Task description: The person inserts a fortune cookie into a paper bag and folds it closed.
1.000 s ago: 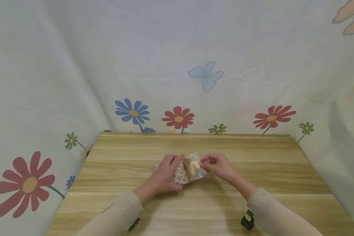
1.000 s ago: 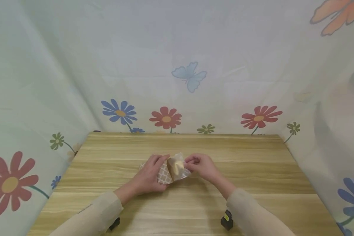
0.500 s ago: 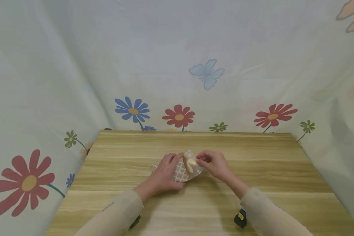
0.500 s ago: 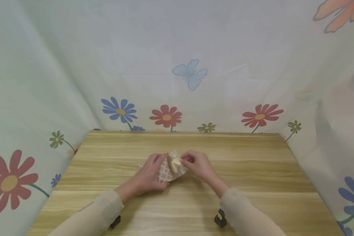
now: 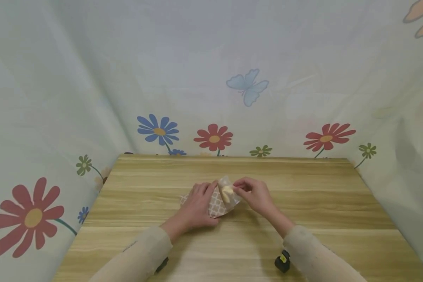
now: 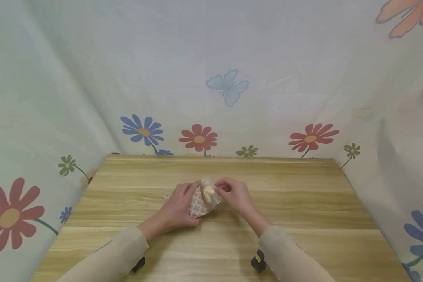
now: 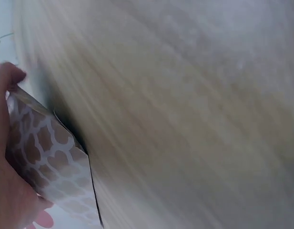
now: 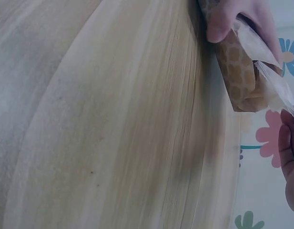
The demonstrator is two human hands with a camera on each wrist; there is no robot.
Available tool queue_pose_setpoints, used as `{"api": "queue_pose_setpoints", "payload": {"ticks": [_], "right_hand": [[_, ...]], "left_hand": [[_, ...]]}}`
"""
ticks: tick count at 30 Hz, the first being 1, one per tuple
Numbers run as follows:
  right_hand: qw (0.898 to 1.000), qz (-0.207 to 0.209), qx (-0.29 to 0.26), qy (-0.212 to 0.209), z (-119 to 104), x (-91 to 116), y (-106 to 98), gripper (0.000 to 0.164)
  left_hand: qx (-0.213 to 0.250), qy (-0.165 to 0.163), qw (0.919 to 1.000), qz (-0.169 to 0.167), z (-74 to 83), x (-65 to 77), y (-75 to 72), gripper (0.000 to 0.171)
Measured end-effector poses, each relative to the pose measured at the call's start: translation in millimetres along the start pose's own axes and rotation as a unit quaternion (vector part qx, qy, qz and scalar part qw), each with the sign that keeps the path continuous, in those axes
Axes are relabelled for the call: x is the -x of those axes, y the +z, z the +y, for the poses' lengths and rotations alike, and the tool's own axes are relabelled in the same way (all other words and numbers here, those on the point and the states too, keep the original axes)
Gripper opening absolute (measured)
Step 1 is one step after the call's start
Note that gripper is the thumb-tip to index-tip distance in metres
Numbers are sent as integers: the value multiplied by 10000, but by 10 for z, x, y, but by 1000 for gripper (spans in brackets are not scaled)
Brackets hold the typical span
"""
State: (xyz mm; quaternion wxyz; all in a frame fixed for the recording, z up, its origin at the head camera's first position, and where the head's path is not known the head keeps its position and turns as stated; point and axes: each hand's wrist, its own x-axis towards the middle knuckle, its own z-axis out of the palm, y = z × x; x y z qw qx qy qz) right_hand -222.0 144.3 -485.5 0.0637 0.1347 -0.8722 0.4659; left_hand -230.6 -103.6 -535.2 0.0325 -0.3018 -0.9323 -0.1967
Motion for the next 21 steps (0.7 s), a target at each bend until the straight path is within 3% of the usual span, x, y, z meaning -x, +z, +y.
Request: {"api": "queue_pose_setpoints", "payload": {"ticks": [8, 15, 21], "right_hand": [[9993, 160, -219, 254, 56, 47, 98, 8], [9978, 197, -506, 385, 73, 132, 168, 9], [9972, -16, -647, 377, 70, 163, 222, 9]], "left_hand": [[-20, -246, 9997, -47, 68, 10, -46, 126], [-16, -188, 9998, 116, 42, 10, -39, 126], [-28, -146, 9997, 173, 28, 23, -26, 125]]}}
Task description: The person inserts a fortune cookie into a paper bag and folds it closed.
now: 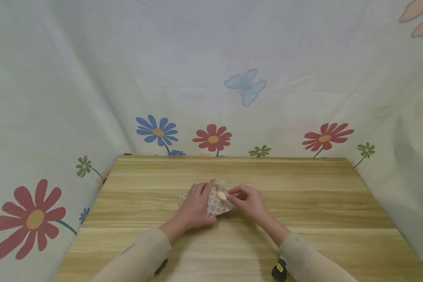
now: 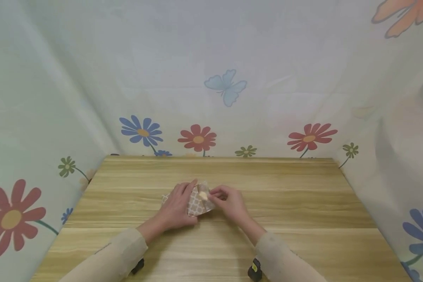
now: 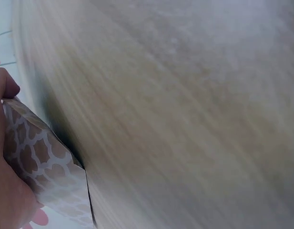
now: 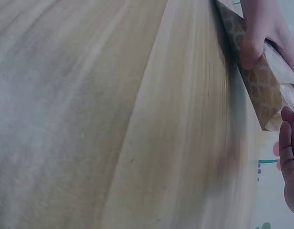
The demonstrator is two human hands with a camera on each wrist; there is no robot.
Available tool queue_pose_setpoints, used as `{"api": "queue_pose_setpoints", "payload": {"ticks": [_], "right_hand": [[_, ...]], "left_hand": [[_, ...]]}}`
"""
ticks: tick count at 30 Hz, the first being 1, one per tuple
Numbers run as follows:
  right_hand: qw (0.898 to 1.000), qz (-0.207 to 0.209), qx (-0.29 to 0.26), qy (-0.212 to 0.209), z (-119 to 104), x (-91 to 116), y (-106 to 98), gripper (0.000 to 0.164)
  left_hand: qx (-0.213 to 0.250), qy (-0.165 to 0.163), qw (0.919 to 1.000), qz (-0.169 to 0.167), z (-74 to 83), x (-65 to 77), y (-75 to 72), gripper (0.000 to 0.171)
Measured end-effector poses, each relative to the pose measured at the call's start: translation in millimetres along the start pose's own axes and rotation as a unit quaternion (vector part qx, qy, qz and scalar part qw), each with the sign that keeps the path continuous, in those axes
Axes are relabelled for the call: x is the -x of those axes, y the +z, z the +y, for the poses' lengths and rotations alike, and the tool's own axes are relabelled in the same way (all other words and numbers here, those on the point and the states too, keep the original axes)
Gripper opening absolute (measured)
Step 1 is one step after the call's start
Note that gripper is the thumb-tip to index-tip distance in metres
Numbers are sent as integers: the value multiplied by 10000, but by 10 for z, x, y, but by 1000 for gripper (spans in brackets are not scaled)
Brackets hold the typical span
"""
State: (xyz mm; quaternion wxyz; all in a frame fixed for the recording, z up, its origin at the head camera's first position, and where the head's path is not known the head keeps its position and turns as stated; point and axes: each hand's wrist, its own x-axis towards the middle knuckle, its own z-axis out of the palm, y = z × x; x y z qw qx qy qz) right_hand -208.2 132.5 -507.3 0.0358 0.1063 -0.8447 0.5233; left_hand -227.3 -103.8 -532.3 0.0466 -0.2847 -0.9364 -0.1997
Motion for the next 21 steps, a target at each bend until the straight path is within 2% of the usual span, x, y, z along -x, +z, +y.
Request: {"api": "queue_pose_setpoints", "payload": {"ticks": [7, 14, 21], "right_hand": [[9991, -408, -31, -72, -72, -6, -4, 15], [9940, -962, 478, -200, -158, -32, -123, 20], [9964, -468, 661, -257, -98, -94, -323, 24]], "left_hand": [[175, 58, 9998, 38, 18, -1, -21, 122], [373, 116, 9992, 93, 28, 14, -27, 120], [489, 132, 9986, 169, 27, 18, -28, 122]]}}
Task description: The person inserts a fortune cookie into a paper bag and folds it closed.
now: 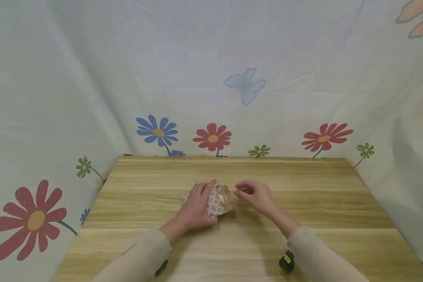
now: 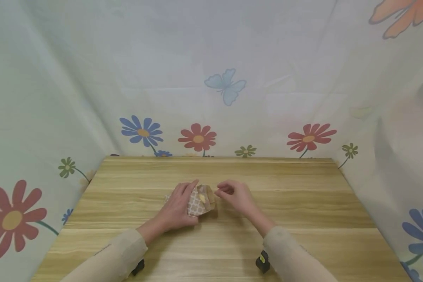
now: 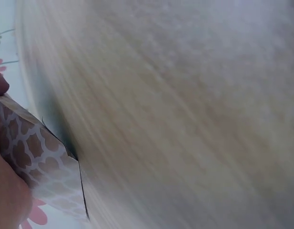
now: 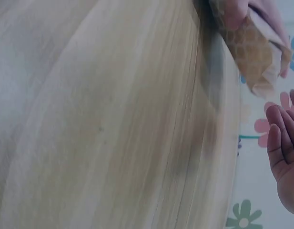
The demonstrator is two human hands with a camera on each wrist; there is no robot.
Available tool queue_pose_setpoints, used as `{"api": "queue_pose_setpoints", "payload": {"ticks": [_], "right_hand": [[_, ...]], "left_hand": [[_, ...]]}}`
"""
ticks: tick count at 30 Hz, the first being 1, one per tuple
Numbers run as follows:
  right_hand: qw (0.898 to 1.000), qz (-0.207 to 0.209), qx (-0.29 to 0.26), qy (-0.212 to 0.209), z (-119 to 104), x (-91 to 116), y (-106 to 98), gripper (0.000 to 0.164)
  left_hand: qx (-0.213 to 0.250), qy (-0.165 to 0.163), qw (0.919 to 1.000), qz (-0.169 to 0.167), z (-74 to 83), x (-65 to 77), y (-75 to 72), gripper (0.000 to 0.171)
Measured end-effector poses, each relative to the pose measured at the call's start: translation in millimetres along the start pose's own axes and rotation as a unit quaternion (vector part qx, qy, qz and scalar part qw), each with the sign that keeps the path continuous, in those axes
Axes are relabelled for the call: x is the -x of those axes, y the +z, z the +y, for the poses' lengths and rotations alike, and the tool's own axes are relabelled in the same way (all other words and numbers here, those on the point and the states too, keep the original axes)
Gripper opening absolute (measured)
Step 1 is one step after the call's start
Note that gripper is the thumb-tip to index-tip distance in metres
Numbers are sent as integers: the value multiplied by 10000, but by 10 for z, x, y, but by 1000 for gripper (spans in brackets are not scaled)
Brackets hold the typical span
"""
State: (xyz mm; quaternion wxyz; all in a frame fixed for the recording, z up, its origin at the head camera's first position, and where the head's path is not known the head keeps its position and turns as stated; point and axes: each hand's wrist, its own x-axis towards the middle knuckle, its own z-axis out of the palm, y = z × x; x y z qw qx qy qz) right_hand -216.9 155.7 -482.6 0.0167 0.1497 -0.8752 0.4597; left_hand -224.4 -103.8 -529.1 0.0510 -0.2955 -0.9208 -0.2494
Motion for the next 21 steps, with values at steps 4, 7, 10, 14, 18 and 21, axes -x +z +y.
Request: {"api": "queue_pose_setpoints", "payload": {"ticks": [4, 7, 10, 14, 18, 21], "right_hand": [[9997, -208, -20, 140, 63, -22, -45, 25], [9981, -525, -225, 219, 73, -34, -57, 23], [9959, -721, -474, 261, 50, -40, -74, 17], [9960, -737, -467, 183, 8, -56, -121, 10], [9966, -741, -352, 108, -56, -75, -202, 7], [9964, -768, -348, 38, -107, -88, -255, 7]], "left_hand": [[107, -13, 9999, 76, 15, -4, 3, 124], [304, 56, 9993, 199, 47, -12, 2, 125], [492, 141, 9982, 313, 88, -28, 4, 127], [613, 136, 9973, 377, 132, -46, 14, 127], [682, 14, 9972, 300, 169, -64, 14, 129], [706, -40, 9972, 243, 193, -79, 10, 130]]}}
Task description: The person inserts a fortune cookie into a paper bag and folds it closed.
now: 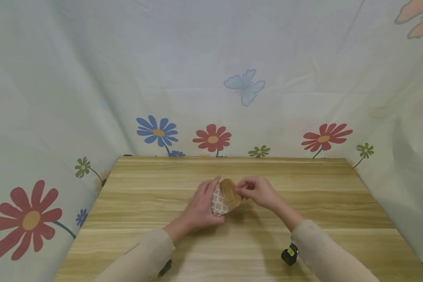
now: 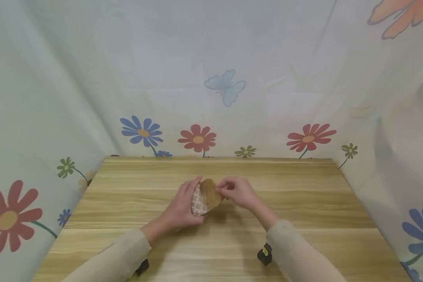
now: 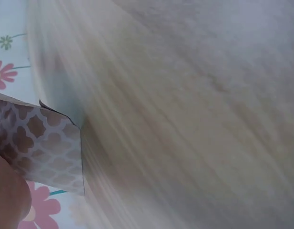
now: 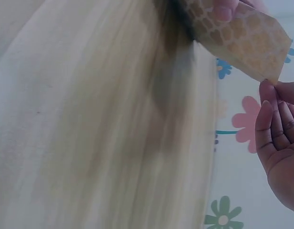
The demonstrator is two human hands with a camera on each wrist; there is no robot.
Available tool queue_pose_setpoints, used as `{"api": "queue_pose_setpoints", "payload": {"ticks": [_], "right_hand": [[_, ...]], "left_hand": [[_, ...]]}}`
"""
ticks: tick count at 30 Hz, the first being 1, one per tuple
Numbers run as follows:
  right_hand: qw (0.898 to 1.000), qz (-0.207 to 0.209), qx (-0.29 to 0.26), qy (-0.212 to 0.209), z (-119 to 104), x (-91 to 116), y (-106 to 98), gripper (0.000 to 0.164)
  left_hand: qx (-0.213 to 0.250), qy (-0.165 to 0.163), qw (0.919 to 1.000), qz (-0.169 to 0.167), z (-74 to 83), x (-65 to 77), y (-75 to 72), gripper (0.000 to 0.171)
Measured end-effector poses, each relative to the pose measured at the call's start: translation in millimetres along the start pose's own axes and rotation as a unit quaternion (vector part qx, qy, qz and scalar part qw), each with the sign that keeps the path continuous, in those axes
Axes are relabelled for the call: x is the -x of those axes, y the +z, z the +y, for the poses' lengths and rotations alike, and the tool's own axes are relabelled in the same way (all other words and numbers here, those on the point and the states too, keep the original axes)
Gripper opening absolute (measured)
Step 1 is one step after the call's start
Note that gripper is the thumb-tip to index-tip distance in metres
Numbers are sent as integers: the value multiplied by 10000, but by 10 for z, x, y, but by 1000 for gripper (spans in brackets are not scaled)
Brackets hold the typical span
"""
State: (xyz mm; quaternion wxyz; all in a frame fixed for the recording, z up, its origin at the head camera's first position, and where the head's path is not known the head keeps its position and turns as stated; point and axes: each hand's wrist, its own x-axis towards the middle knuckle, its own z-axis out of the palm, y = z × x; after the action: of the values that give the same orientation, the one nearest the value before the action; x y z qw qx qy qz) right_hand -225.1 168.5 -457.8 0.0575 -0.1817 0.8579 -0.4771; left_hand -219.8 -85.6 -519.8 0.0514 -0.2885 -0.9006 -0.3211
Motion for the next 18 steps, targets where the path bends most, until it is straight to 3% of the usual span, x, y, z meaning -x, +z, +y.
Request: {"api": "queue_pose_setpoints", "payload": {"ticks": [10, 18], "right_hand": [[9999, 60, 126, -93, -127, -65, -48, 7], [9999, 59, 135, -1, -85, -57, -160, 10]], "left_hand": [[-80, 174, 9998, 5, 84, -93, 34, 131], [453, -233, 9980, -366, 105, -97, -47, 123]]}}
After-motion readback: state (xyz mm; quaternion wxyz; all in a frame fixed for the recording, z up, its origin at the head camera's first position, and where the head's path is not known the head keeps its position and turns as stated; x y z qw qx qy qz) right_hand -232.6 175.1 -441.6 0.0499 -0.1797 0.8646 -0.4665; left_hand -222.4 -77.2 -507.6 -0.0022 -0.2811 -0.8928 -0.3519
